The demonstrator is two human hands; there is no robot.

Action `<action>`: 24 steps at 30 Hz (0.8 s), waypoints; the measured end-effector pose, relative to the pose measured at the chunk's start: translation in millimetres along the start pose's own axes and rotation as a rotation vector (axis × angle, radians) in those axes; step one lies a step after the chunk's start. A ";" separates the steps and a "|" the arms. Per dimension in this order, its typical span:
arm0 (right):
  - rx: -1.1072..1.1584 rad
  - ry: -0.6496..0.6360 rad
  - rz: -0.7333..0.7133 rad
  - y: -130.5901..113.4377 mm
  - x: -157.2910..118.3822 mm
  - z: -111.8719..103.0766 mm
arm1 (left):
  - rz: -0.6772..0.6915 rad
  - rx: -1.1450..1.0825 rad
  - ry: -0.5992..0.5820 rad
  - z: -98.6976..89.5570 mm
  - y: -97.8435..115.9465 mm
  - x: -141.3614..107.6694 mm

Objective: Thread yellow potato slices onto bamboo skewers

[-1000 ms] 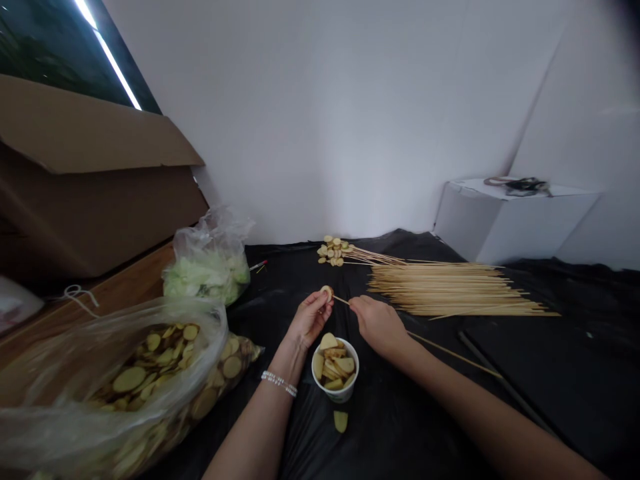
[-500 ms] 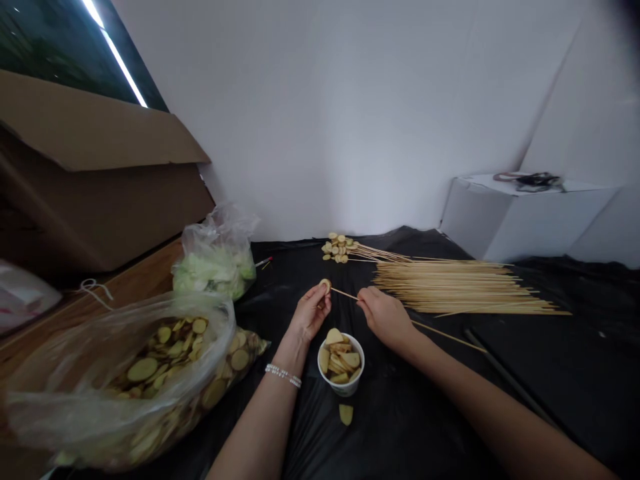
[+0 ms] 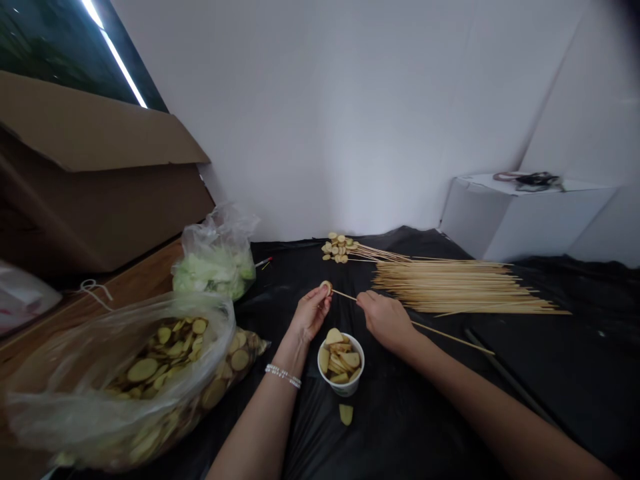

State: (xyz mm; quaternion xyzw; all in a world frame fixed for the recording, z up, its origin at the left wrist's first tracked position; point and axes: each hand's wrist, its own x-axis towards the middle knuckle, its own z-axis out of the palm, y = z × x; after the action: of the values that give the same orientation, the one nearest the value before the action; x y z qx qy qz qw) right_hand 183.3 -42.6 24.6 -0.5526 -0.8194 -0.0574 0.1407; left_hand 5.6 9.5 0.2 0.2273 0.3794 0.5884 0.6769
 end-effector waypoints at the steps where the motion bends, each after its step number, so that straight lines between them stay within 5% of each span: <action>1: 0.020 -0.012 0.016 0.1 0.5 0.2 | -0.003 0.005 -0.001 -0.7 -0.6 0.4; 10: 0.037 0.059 -0.021 2.2 0.2 1.9 | -0.010 0.036 0.000 -2.5 -5.0 3.5; 17: 0.085 -0.058 0.039 0.6 1.1 -0.5 | -0.024 0.049 0.008 0.6 -3.6 0.3; 24: 0.105 -0.012 0.045 1.8 1.7 1.3 | -0.047 0.057 -0.008 0.4 -6.3 0.6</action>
State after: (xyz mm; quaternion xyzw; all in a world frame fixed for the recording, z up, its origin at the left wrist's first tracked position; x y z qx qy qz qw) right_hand 184.1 -40.1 23.8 -0.5631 -0.8096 -0.0081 0.1659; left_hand 9.8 8.9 -4.5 0.2401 0.3985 0.5604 0.6853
